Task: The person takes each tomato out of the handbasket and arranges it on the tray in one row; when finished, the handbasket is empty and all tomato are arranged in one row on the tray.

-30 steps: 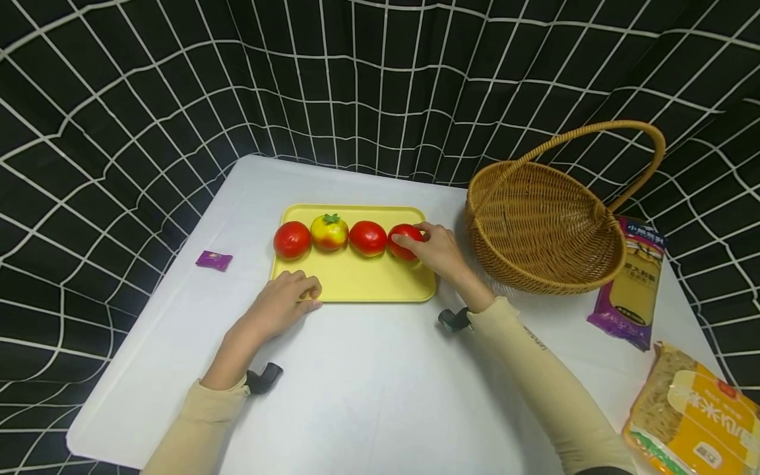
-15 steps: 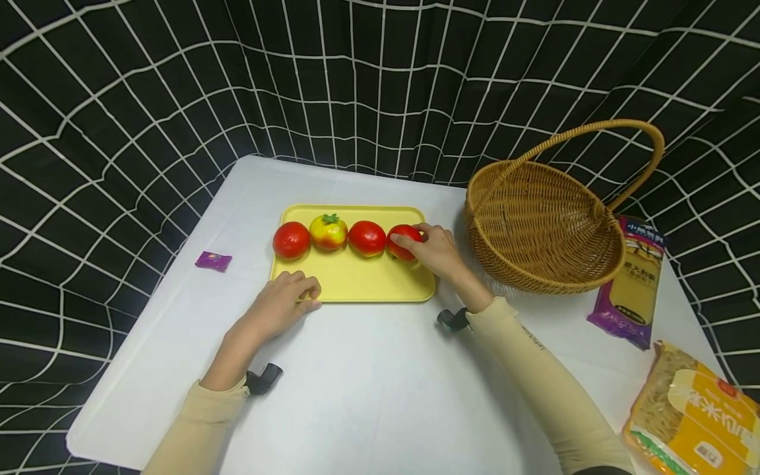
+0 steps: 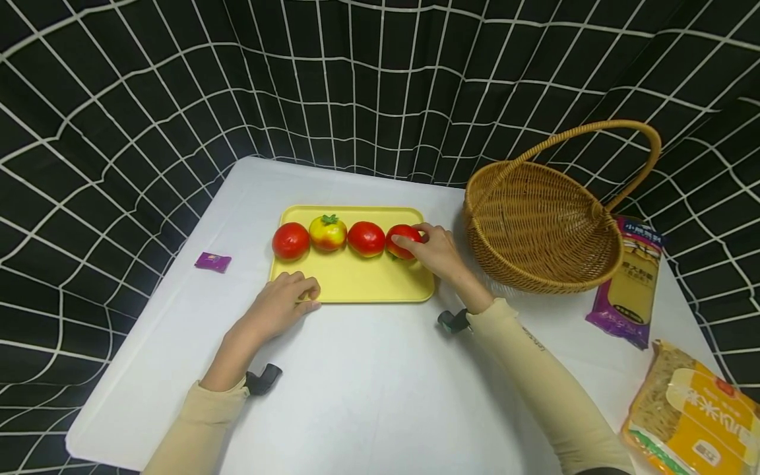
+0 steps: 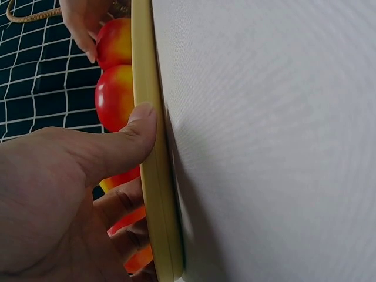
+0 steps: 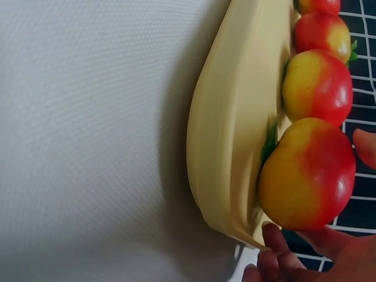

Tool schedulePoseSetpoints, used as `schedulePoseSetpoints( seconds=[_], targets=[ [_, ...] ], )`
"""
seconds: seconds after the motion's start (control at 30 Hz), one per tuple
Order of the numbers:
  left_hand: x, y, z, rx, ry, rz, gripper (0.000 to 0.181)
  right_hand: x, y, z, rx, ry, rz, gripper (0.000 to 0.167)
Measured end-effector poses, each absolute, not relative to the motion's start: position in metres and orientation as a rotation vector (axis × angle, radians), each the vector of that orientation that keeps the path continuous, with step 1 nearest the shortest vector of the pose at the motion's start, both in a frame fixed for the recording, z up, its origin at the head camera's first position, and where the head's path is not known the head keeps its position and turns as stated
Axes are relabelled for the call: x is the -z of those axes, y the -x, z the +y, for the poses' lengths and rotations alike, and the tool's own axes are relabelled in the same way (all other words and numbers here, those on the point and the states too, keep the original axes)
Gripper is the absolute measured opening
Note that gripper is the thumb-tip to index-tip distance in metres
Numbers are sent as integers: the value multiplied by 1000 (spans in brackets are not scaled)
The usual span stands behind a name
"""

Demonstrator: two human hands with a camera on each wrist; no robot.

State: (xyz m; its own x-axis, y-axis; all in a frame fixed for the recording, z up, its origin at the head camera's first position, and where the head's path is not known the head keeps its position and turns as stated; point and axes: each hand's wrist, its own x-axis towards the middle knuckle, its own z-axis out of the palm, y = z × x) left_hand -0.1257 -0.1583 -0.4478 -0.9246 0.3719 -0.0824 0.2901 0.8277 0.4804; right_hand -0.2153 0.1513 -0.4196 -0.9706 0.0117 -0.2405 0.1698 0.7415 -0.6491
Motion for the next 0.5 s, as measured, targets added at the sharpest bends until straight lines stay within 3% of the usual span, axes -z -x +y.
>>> schedulePoseSetpoints(
  seconds=[0.5],
  targets=[
    [450, 127, -159, -702, -522, 2837, 12, 414, 208, 164, 1157, -76, 2743, 73]
  ],
)
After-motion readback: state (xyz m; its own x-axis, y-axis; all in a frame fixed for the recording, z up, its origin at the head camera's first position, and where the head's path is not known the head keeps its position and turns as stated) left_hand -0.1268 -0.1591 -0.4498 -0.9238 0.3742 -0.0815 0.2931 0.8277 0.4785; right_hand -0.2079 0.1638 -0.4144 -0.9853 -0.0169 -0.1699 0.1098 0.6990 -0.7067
